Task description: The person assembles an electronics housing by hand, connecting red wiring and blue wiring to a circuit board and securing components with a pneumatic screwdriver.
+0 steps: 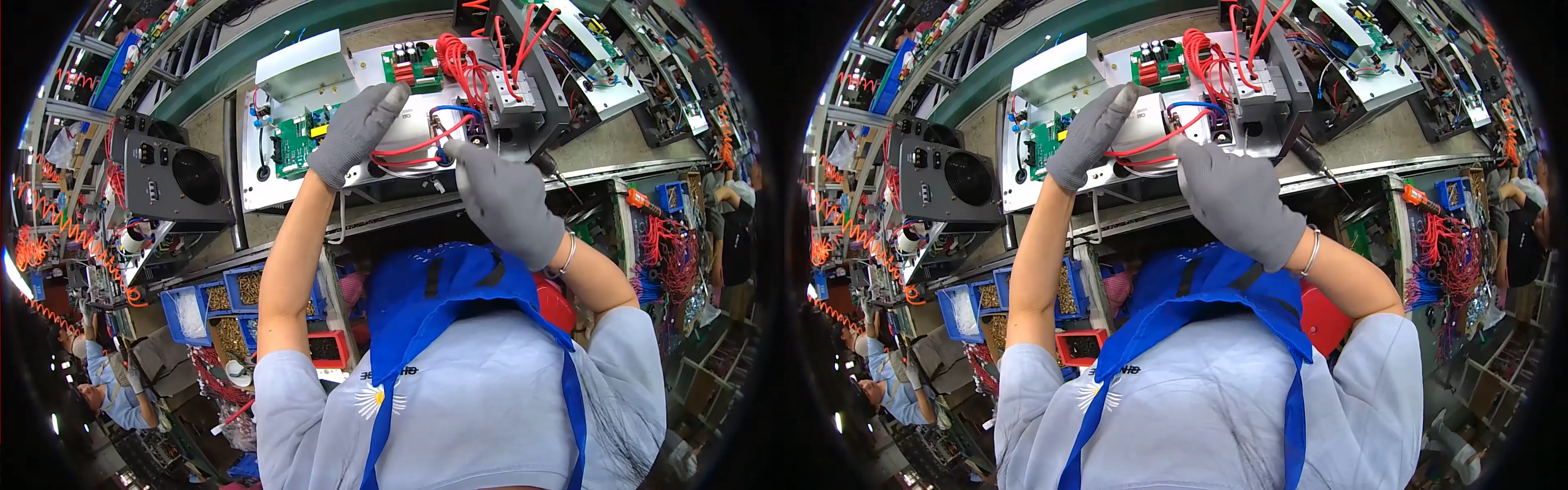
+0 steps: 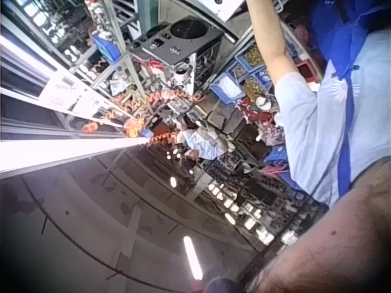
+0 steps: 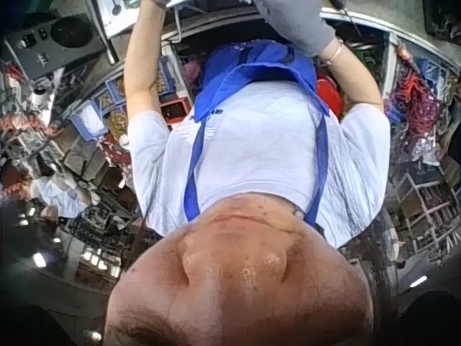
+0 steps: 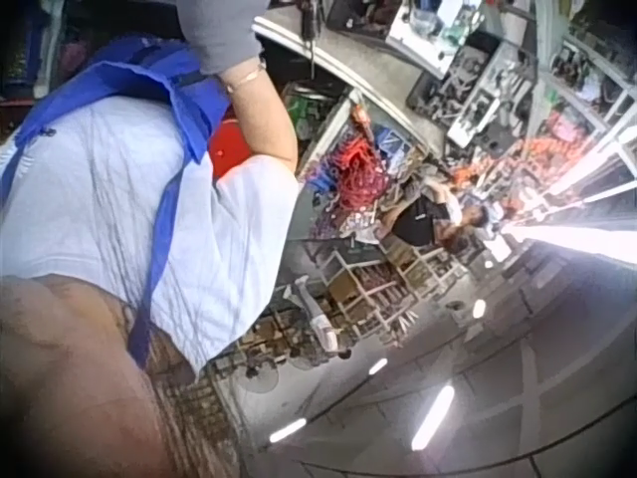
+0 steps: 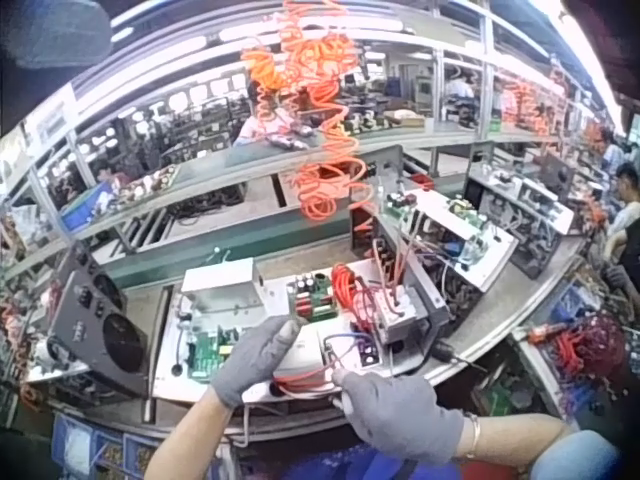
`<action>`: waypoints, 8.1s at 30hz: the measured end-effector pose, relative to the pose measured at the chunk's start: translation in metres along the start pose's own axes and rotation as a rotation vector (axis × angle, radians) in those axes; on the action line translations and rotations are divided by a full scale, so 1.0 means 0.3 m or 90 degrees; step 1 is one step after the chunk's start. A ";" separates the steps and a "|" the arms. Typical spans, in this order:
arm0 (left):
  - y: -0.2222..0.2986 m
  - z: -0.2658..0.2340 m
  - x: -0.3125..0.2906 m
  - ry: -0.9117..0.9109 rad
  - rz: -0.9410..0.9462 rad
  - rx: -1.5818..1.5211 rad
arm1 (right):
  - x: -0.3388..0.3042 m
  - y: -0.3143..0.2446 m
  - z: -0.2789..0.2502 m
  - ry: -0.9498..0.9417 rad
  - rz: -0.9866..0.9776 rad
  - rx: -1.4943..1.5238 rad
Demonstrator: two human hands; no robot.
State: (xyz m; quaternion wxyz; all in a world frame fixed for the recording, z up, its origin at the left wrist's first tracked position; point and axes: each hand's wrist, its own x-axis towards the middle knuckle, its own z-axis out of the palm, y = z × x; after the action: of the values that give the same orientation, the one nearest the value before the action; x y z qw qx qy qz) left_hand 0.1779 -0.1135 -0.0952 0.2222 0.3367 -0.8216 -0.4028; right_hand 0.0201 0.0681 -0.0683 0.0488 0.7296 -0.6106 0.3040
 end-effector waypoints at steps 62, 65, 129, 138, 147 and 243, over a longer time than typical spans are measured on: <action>-0.010 -0.122 -0.344 0.036 -0.154 -0.050 | 0.004 -0.249 0.166 -0.383 0.433 0.885; -0.015 -0.245 -0.249 0.135 0.194 0.305 | 0.014 -0.275 0.206 -0.287 0.517 0.943; 0.091 -0.191 0.188 -0.479 0.686 0.683 | 0.133 -0.248 0.300 -0.307 0.623 0.925; 0.041 -0.163 0.176 -0.418 0.739 0.619 | 0.148 -0.239 0.205 -0.186 0.249 0.834; 0.046 -0.185 0.199 -0.412 0.740 0.582 | 0.178 -0.248 0.170 -0.215 0.362 0.993; 0.065 -0.207 0.215 -0.508 0.721 0.622 | 0.074 -0.247 0.227 -0.163 0.236 0.829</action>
State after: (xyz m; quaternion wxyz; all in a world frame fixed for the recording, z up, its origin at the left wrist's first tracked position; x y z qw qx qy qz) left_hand 0.1664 -0.1838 -0.0375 -0.0867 -0.2350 -0.9647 0.0808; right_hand 0.1161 0.0372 -0.0900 -0.5249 0.5239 -0.4193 0.5236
